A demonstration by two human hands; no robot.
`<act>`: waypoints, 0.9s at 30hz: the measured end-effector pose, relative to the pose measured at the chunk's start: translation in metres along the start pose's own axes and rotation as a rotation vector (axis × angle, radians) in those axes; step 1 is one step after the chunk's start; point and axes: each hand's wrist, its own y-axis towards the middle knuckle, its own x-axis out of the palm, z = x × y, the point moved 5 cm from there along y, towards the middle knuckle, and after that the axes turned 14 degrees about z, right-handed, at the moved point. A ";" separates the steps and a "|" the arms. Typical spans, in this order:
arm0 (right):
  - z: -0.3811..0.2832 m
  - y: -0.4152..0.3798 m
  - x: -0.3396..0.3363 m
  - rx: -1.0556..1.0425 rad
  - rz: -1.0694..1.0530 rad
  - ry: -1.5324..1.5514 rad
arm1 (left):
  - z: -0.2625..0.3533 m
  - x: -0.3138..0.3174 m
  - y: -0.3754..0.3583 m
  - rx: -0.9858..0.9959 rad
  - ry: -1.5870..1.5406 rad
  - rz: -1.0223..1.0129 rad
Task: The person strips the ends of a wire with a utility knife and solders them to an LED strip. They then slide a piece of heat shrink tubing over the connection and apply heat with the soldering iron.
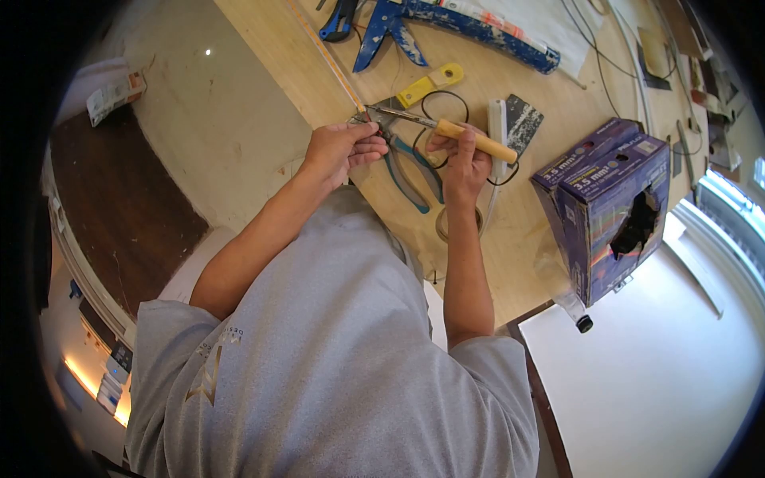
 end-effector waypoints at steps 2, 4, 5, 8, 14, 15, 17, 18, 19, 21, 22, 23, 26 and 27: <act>0.000 0.000 -0.001 0.002 0.006 0.003 | 0.000 -0.001 -0.004 -0.001 0.015 0.001; 0.000 0.001 -0.001 0.003 0.003 0.012 | -0.002 -0.002 -0.008 -0.007 0.031 0.005; 0.000 0.001 -0.001 0.005 0.001 0.018 | -0.004 -0.004 -0.010 -0.014 0.040 0.008; -0.001 0.000 0.000 -0.012 -0.010 0.013 | -0.007 -0.008 -0.018 0.026 0.138 -0.013; -0.003 -0.001 0.001 -0.012 -0.009 0.025 | 0.023 -0.006 -0.036 0.744 0.618 0.125; -0.003 -0.001 0.001 -0.016 -0.011 0.024 | 0.028 -0.005 -0.036 0.961 0.702 0.175; -0.005 -0.002 0.001 -0.024 -0.016 0.022 | 0.036 0.000 -0.035 1.136 0.781 0.197; -0.007 -0.003 0.002 -0.029 0.006 0.033 | 0.039 0.003 -0.035 1.224 0.820 0.209; -0.009 -0.006 0.004 -0.034 0.026 0.046 | 0.041 0.007 -0.035 1.252 0.899 0.204; -0.014 -0.011 0.006 -0.054 0.046 0.055 | 0.046 0.015 -0.036 1.303 1.059 0.190; -0.018 -0.013 0.006 -0.071 0.044 0.050 | 0.045 0.017 -0.033 1.293 1.095 0.188; -0.021 -0.013 0.006 -0.089 0.042 0.046 | 0.044 0.020 -0.029 1.285 1.131 0.185; -0.029 -0.013 0.002 -0.139 0.082 0.085 | 0.041 0.026 -0.023 1.291 1.237 0.172; -0.031 -0.013 0.001 -0.145 0.080 0.093 | 0.040 0.029 -0.022 1.297 1.273 0.166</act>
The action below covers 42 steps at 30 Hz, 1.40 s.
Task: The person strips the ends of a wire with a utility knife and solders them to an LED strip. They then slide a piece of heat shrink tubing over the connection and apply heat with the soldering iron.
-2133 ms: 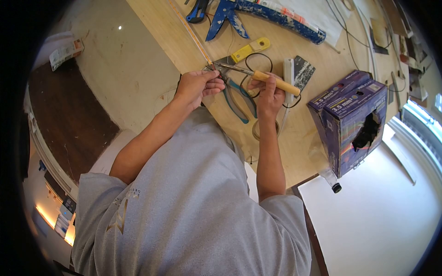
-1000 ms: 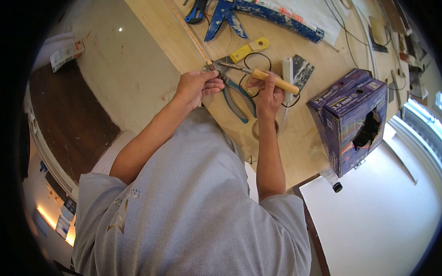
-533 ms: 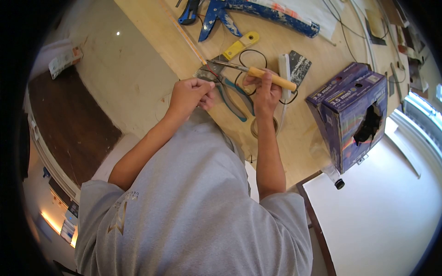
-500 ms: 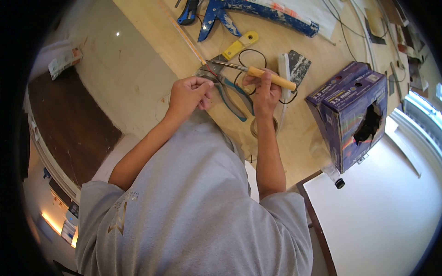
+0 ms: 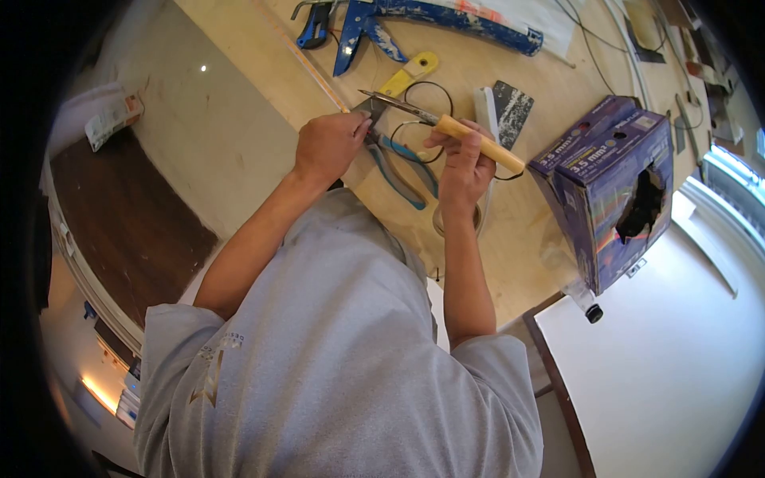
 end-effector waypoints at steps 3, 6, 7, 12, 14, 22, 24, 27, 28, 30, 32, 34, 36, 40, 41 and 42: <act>-0.004 0.001 -0.004 -0.009 -0.004 0.019 | 0.000 0.005 0.001 0.033 0.060 -0.023; -0.004 0.002 -0.006 -0.006 -0.007 0.038 | 0.001 0.008 0.003 0.045 0.071 -0.033; -0.005 0.002 -0.006 -0.003 -0.005 0.049 | 0.001 0.005 0.004 0.044 0.037 0.004; -0.007 0.003 -0.008 0.002 0.002 0.077 | -0.005 -0.012 0.005 -0.136 -0.233 0.040; -0.007 0.004 -0.007 0.001 0.012 0.071 | -0.009 -0.019 0.004 -0.217 -0.323 0.046; -0.002 0.003 -0.010 0.004 0.004 0.048 | -0.012 -0.019 0.002 -0.152 -0.176 0.049; -0.002 0.003 -0.011 0.008 0.007 0.034 | -0.014 -0.016 -0.001 -0.141 -0.149 0.047; -0.003 0.001 -0.010 0.014 0.003 0.007 | -0.017 -0.029 -0.007 -0.240 -0.124 0.023; -0.003 0.000 -0.010 0.012 -0.009 0.000 | -0.021 -0.032 -0.008 -0.255 -0.102 0.027; -0.002 -0.002 -0.010 0.015 -0.015 -0.023 | -0.034 -0.036 -0.012 -0.285 -0.058 0.037; 0.000 -0.004 -0.009 0.025 -0.007 -0.056 | -0.038 -0.037 -0.012 -0.254 -0.015 0.048; 0.003 -0.005 -0.010 0.030 -0.002 -0.052 | -0.040 -0.038 -0.009 -0.222 -0.002 0.065; 0.004 -0.005 -0.011 0.033 -0.001 -0.039 | -0.037 -0.038 -0.005 -0.188 -0.019 0.086; 0.003 -0.005 -0.014 0.042 -0.005 -0.026 | -0.039 -0.033 -0.004 -0.174 -0.072 0.062; 0.004 -0.005 -0.014 0.044 -0.005 -0.031 | -0.040 -0.032 -0.005 -0.191 -0.121 0.059; 0.004 -0.005 -0.014 0.043 -0.013 -0.033 | -0.042 -0.031 -0.005 -0.207 -0.170 0.055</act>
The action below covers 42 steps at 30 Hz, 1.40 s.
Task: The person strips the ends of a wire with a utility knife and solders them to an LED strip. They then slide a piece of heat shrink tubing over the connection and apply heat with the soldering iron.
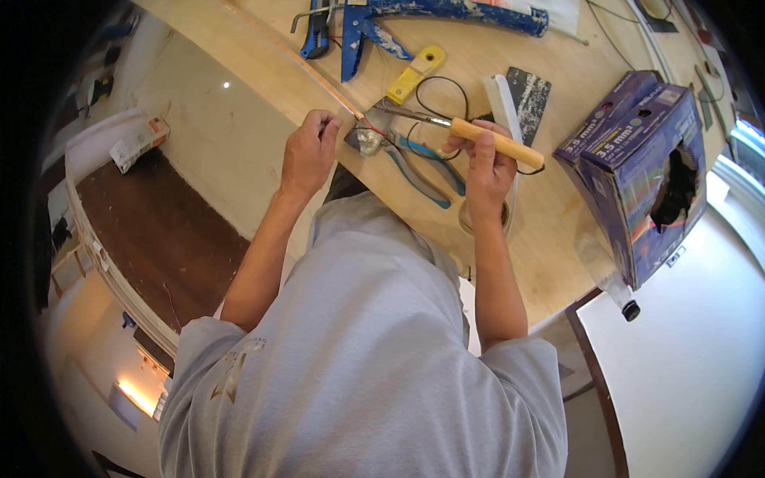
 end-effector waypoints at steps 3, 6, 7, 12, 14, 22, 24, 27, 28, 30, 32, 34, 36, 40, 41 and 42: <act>0.001 -0.001 0.001 -0.001 -0.018 -0.005 | -0.014 0.006 -0.005 -0.057 -0.121 0.002; 0.003 -0.001 0.001 0.004 -0.024 0.005 | -0.011 0.006 -0.006 -0.009 -0.205 0.034; 0.004 -0.001 0.001 0.009 -0.022 0.009 | -0.010 0.006 -0.006 -0.010 -0.222 0.047; 0.003 0.000 0.002 0.008 -0.019 0.013 | -0.013 0.009 -0.008 -0.030 -0.231 0.072; 0.003 0.001 0.002 0.015 -0.025 0.036 | -0.012 0.008 -0.009 -0.055 -0.234 0.064; 0.001 0.000 -0.001 0.028 -0.012 0.045 | 0.004 0.004 -0.019 0.059 -0.198 0.050; 0.000 0.000 -0.001 0.024 -0.004 0.044 | 0.012 0.009 -0.025 0.258 -0.146 0.079; -0.001 0.001 0.000 0.018 -0.002 0.051 | 0.019 0.016 -0.032 0.343 -0.090 0.070; 0.000 0.001 -0.001 0.017 -0.003 0.053 | 0.020 0.017 -0.032 0.373 -0.085 0.085; 0.001 0.002 -0.002 0.015 -0.002 0.055 | 0.023 0.019 -0.033 0.432 -0.074 0.114; 0.001 0.002 -0.002 0.013 0.001 0.056 | 0.026 0.018 -0.033 0.448 -0.070 0.138; 0.001 0.001 -0.001 0.020 -0.002 0.055 | 0.028 0.018 -0.032 0.464 -0.067 0.157; 0.002 0.001 -0.001 0.032 -0.002 0.045 | 0.028 0.018 -0.030 0.479 -0.066 0.172; 0.004 0.000 -0.002 0.038 0.002 0.018 | 0.031 0.015 -0.024 0.414 -0.090 0.214; 0.004 -0.001 -0.001 0.032 0.002 0.015 | 0.032 0.014 -0.022 0.396 -0.089 0.220; 0.004 0.000 -0.001 0.031 0.000 0.013 | 0.031 0.014 -0.020 0.378 -0.088 0.226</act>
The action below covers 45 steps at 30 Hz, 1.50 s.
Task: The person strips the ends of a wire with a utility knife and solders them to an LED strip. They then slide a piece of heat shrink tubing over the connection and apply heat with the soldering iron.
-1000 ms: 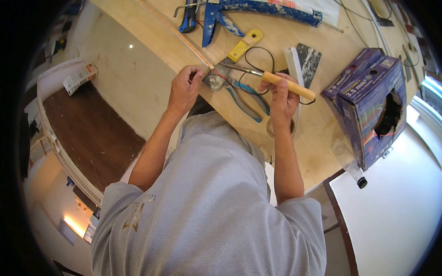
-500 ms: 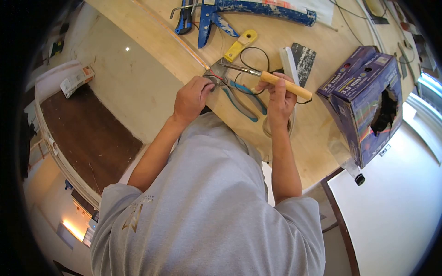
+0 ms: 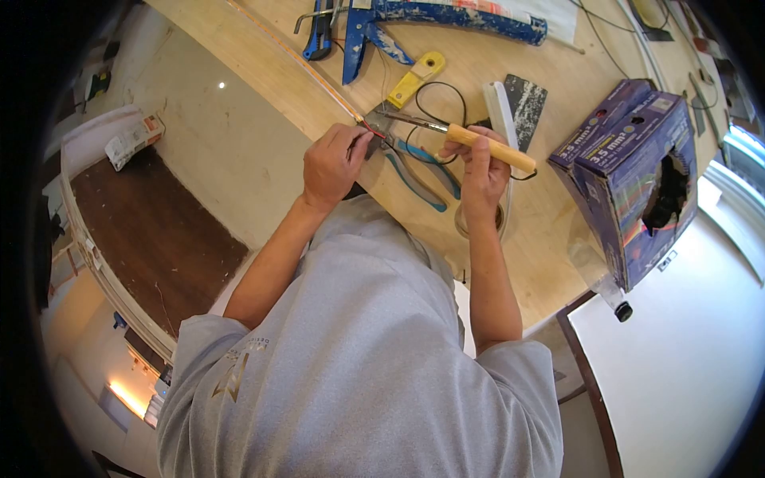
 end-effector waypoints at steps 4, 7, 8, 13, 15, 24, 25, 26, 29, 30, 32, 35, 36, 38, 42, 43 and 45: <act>0.000 0.000 0.000 -0.004 -0.004 0.001 | -0.002 0.003 0.000 0.079 0.045 -0.035; 0.000 0.000 0.001 -0.002 -0.005 0.003 | 0.004 0.006 -0.001 0.180 0.062 -0.027; 0.000 0.000 0.001 0.000 -0.006 0.003 | 0.006 0.007 -0.001 0.215 0.070 -0.020; 0.002 0.001 0.003 -0.006 -0.018 0.006 | 0.005 0.014 -0.001 0.220 0.121 -0.004; 0.002 0.001 0.003 -0.009 -0.014 0.001 | 0.006 0.014 0.002 0.211 0.159 -0.003; 0.004 0.002 0.003 -0.010 -0.012 0.007 | -0.001 -0.004 -0.008 0.134 0.046 -0.022; 0.004 0.002 0.004 -0.012 -0.012 0.009 | -0.005 -0.008 -0.010 0.068 0.013 -0.002; 0.004 0.002 0.004 -0.014 -0.011 0.012 | -0.010 -0.011 -0.012 0.002 -0.022 0.019; 0.004 0.001 0.004 -0.004 -0.034 0.009 | -0.025 -0.019 -0.011 -0.282 -0.090 0.092; 0.004 0.002 0.004 0.002 -0.034 0.011 | -0.029 -0.022 -0.011 -0.391 -0.107 0.119; 0.006 0.002 0.004 0.014 -0.036 0.016 | -0.030 -0.023 -0.011 -0.395 -0.121 0.091; 0.006 0.002 0.004 0.033 -0.034 0.032 | -0.014 -0.022 -0.011 -0.251 -0.105 -0.020; 0.006 0.003 0.004 0.028 -0.031 0.028 | -0.007 -0.019 -0.011 -0.177 -0.092 -0.069; 0.006 0.002 0.004 0.018 -0.025 0.021 | 0.002 -0.012 -0.011 -0.128 -0.062 -0.063; 0.002 0.002 0.003 -0.017 -0.004 0.037 | 0.008 -0.002 0.006 -0.085 0.064 -0.015; 0.000 0.002 0.002 -0.019 0.001 0.038 | 0.007 -0.001 0.011 -0.093 0.049 0.004; -0.003 0.003 0.002 -0.023 0.006 0.029 | 0.002 -0.002 0.018 -0.108 0.021 0.040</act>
